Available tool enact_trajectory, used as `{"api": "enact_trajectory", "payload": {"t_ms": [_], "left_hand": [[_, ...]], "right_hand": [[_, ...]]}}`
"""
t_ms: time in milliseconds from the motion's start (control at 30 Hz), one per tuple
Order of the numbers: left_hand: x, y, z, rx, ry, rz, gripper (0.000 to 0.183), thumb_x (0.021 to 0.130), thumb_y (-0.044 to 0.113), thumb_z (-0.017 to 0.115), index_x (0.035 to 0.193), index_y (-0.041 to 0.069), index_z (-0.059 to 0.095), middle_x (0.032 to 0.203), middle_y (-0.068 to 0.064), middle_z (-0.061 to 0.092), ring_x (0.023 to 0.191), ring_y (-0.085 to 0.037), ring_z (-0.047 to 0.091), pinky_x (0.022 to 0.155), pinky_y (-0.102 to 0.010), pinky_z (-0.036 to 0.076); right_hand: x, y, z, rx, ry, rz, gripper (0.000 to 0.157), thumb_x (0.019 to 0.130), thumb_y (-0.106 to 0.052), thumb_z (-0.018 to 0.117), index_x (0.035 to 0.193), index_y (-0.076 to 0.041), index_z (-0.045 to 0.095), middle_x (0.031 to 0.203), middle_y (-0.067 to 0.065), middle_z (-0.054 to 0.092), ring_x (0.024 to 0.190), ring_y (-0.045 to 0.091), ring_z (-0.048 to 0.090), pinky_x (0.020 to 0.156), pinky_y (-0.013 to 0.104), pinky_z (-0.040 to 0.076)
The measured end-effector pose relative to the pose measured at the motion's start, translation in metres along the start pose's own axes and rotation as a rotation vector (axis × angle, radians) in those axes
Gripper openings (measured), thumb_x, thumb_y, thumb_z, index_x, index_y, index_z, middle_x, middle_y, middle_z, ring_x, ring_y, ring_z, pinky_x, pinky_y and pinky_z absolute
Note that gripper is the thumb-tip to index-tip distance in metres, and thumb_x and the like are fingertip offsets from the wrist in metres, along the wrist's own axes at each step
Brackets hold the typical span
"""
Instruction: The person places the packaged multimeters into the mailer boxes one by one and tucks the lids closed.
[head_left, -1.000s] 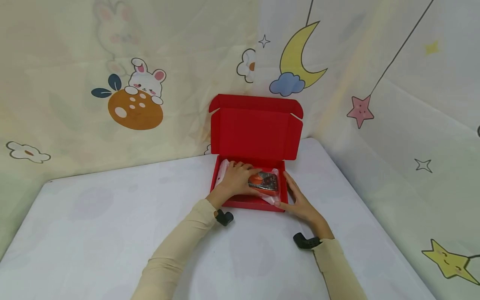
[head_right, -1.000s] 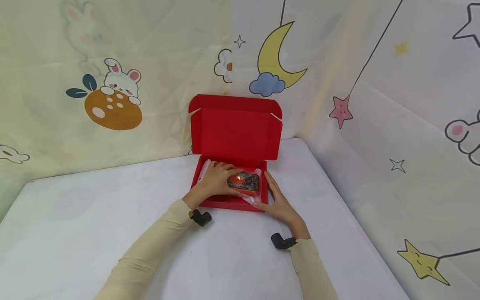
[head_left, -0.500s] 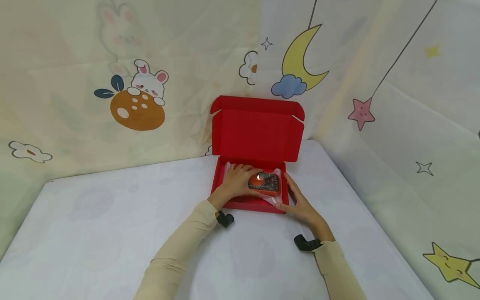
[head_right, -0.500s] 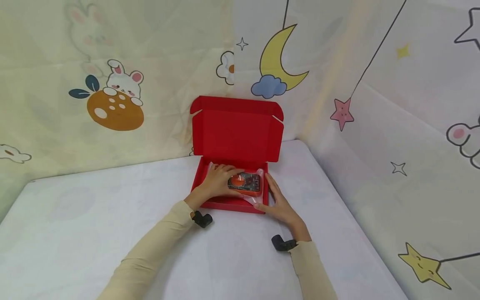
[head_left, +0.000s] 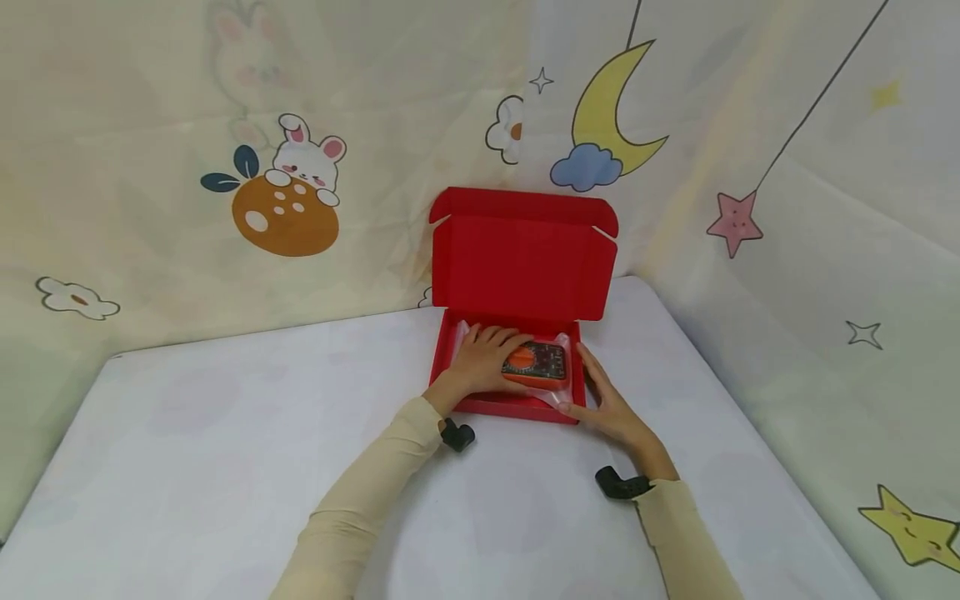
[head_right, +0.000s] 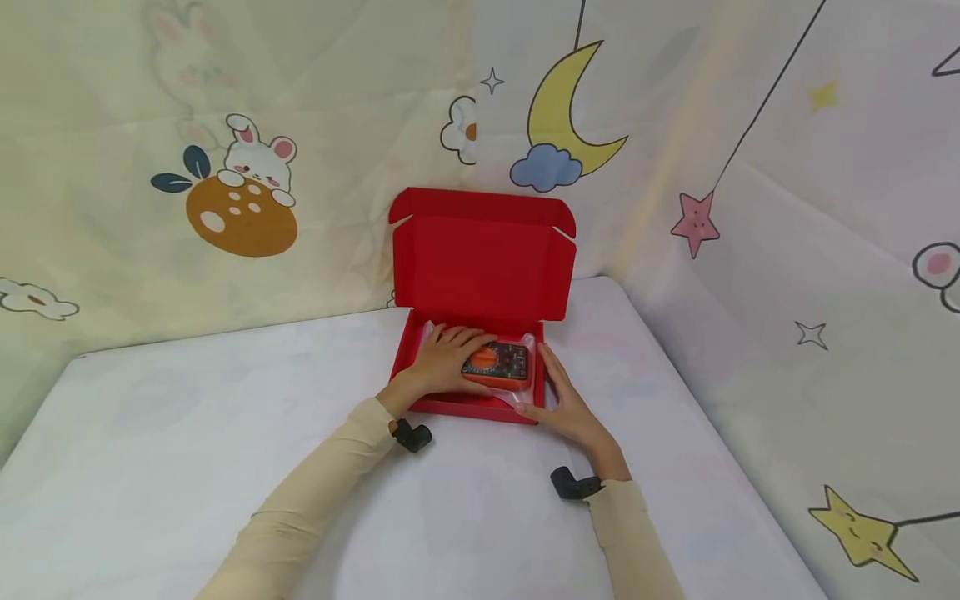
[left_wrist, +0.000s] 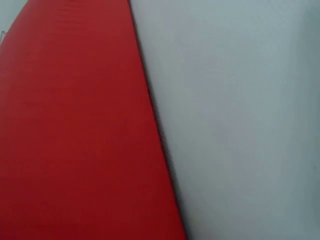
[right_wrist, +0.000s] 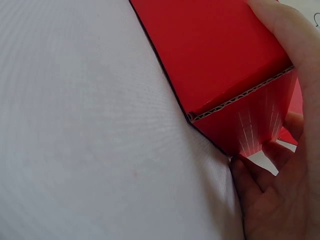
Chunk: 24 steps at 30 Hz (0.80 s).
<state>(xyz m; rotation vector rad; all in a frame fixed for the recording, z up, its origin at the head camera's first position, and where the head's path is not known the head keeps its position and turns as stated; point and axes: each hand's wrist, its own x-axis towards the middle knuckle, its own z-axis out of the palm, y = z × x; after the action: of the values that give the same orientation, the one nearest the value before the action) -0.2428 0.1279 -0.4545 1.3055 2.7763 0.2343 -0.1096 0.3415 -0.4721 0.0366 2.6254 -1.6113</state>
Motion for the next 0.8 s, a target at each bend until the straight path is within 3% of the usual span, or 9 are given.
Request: {"api": "enact_trajectory", "payload": {"t_ms": [167,300,400,567,800], "left_hand": [[-0.001,0.000,-0.001,0.031,-0.021,-0.004,0.092,0.070,0.074,0.057,0.145,0.033,0.025,0.150,0.002,0.029,0.138,-0.023,0.023,0.115,-0.050,0.013],[0.001,0.000,-0.001,0.000,0.008,0.005,0.096,0.068,0.075,0.058,0.147,0.035,0.020,0.152,0.002,0.025,0.140,-0.024,0.019,0.114,-0.052,0.012],[0.001,-0.001,-0.003,-0.097,0.051,0.022,0.097,0.069,0.076,0.055,0.148,0.038,0.014,0.154,0.003,0.022,0.142,-0.024,0.016,0.114,-0.054,0.011],[-0.004,-0.006,-0.007,-0.291,0.104,0.025,0.084,0.081,0.066,0.051,0.148,0.038,0.009,0.155,0.003,0.019,0.144,-0.023,0.011,0.114,-0.054,0.010],[-0.017,-0.017,-0.011,-0.466,0.212,0.011,0.078,0.087,0.055,0.052,0.148,0.037,0.008,0.156,0.004,0.013,0.145,-0.021,0.005,0.111,-0.061,0.010]], "right_hand": [[0.001,0.002,0.000,0.003,0.003,-0.015,0.100,0.076,-0.036,0.074,0.148,-0.039,0.004,0.157,-0.001,0.002,0.143,0.033,0.005,0.106,0.063,0.021],[0.001,0.003,-0.001,-0.011,0.004,-0.015,0.101,0.076,-0.038,0.074,0.149,-0.037,0.004,0.157,0.000,0.002,0.143,0.034,0.006,0.106,0.062,0.023],[0.000,0.004,-0.003,-0.027,0.014,-0.018,0.103,0.075,-0.038,0.075,0.149,-0.037,0.003,0.158,0.001,0.003,0.143,0.035,0.006,0.105,0.062,0.024],[-0.001,0.005,0.000,-0.023,0.023,-0.010,0.105,0.073,-0.037,0.075,0.149,-0.037,0.003,0.158,0.002,0.002,0.143,0.036,0.006,0.106,0.062,0.022],[0.000,0.002,0.000,0.051,0.015,-0.004,0.102,0.077,-0.030,0.074,0.149,-0.037,0.003,0.157,0.007,0.007,0.141,0.039,0.012,0.103,0.062,0.028]]}}
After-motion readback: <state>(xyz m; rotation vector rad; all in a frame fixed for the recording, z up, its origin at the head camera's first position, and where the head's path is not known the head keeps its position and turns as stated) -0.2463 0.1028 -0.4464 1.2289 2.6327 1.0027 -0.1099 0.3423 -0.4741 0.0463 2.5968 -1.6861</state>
